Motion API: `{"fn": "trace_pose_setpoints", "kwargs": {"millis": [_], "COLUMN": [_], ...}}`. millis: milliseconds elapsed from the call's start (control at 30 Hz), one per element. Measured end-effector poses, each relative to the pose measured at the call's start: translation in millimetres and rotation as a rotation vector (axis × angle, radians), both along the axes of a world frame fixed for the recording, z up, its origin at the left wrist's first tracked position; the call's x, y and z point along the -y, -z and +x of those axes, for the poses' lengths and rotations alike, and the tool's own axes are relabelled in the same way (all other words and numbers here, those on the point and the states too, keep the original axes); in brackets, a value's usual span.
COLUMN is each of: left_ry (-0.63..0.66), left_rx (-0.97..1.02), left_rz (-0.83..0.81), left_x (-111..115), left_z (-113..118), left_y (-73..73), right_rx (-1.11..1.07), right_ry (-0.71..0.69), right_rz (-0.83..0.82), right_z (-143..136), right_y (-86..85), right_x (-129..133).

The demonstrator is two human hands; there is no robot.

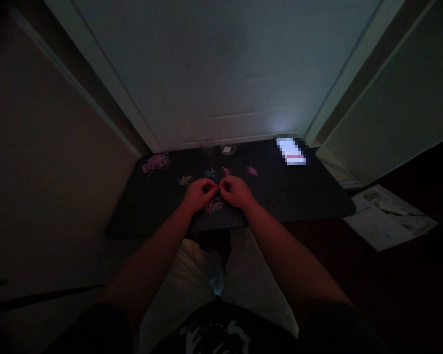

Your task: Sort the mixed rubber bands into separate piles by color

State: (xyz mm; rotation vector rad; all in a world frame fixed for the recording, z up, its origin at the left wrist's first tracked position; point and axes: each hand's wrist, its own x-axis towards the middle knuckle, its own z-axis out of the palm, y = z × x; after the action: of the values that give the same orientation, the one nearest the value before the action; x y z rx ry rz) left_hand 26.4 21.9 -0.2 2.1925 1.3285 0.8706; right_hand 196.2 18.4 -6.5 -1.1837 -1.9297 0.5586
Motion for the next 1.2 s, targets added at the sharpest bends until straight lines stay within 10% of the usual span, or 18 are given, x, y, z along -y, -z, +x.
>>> {"fn": "trace_pose_setpoints", "kwargs": {"millis": [1200], "left_ry": [-0.036], "left_rx": [-0.005], "left_rz": [0.001], "left_x": [1.1], "left_z": [-2.7], "left_y": [-0.6], "right_rx": [0.019], "right_ry": [0.048], "right_rz": [0.004], "right_z": [-7.3], "right_y": [0.5], "right_x": [-1.0]}}
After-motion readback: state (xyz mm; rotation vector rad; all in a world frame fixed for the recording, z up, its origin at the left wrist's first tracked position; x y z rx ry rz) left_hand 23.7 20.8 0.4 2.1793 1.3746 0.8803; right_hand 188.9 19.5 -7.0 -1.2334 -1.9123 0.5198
